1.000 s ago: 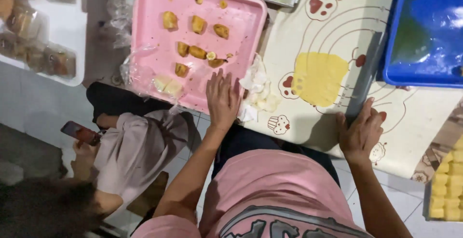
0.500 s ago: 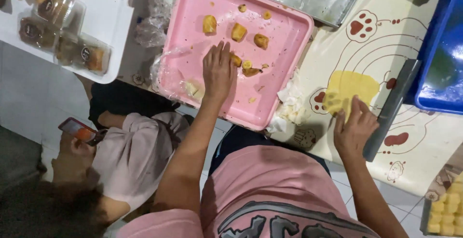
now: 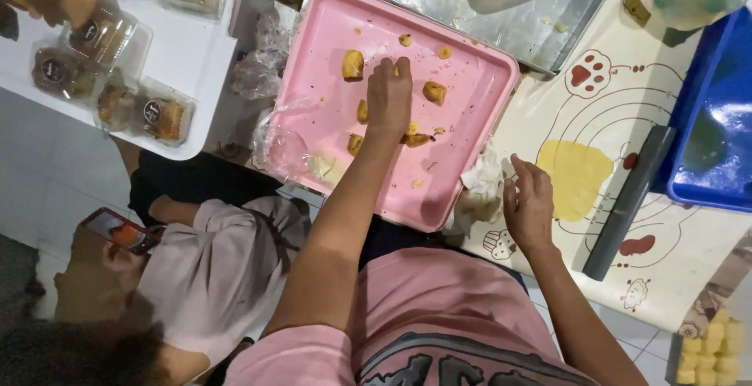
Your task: Rolling out dough, adding banana filling, and rolling into small pastries on a production mat.
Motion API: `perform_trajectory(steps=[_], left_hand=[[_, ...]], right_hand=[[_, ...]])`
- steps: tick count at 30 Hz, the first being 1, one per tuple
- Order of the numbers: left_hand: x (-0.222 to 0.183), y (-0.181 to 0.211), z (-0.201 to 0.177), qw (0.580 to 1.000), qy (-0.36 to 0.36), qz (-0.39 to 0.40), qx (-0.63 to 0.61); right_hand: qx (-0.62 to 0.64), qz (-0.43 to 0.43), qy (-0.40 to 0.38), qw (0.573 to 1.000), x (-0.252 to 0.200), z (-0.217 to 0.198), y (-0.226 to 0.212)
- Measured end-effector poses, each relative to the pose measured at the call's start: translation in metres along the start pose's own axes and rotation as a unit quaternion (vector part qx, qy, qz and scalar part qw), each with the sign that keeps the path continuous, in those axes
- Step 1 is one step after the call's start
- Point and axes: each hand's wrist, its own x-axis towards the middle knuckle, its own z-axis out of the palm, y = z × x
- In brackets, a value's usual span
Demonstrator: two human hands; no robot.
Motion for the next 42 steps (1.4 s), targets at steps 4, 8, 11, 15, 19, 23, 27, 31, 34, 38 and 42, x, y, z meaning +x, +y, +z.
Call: perform_trajectory(steps=[4,8,11,15,19,23,27,31,34,38,42], left_hand=[[-0.004,0.011,-0.032,0.997,-0.016,-0.071,-0.028],[-0.020,0.012,-0.086,0.753,-0.134,-0.414,-0.494],[-0.048,0.003,-0.109,0.494,-0.128,-0.536,-0.672],[-0.068,-0.011,-0.138,0.301,-0.131,-0.543,-0.773],[-0.078,-0.015,-0.156,0.316,-0.151,-0.525,-0.776],[-0.074,-0.011,-0.165,0.396,-0.173,-0.538,-0.724],[-0.054,-0.006,-0.179,0.429,-0.184,-0.554,-0.689],[-0.058,-0.004,-0.170,0.426,-0.200,-0.544,-0.695],[-0.062,0.003,-0.161,0.478,-0.216,-0.522,-0.672],[-0.054,0.036,-0.168,0.499,-0.237,-0.508,-0.661],[-0.054,0.076,-0.183,0.503,-0.235,-0.522,-0.647]], right_hand=[[0.022,0.017,-0.006,1.000,0.018,0.002,-0.008],[0.058,0.017,-0.003,0.998,0.044,0.004,-0.021],[0.059,-0.007,-0.006,0.998,0.060,0.008,-0.031],[0.052,-0.039,-0.025,0.998,0.067,0.030,-0.029],[0.008,-0.078,-0.034,0.996,0.071,0.028,-0.042],[0.018,-0.089,-0.004,0.996,0.062,0.019,-0.035],[0.047,-0.010,0.006,0.999,0.034,-0.005,-0.021],[0.044,0.064,0.008,0.997,-0.027,-0.020,0.021],[-0.032,0.081,0.050,0.995,-0.075,-0.030,0.057],[-0.084,0.153,0.073,0.982,-0.117,-0.053,0.093],[-0.072,0.172,0.093,0.978,-0.136,-0.072,0.127]])
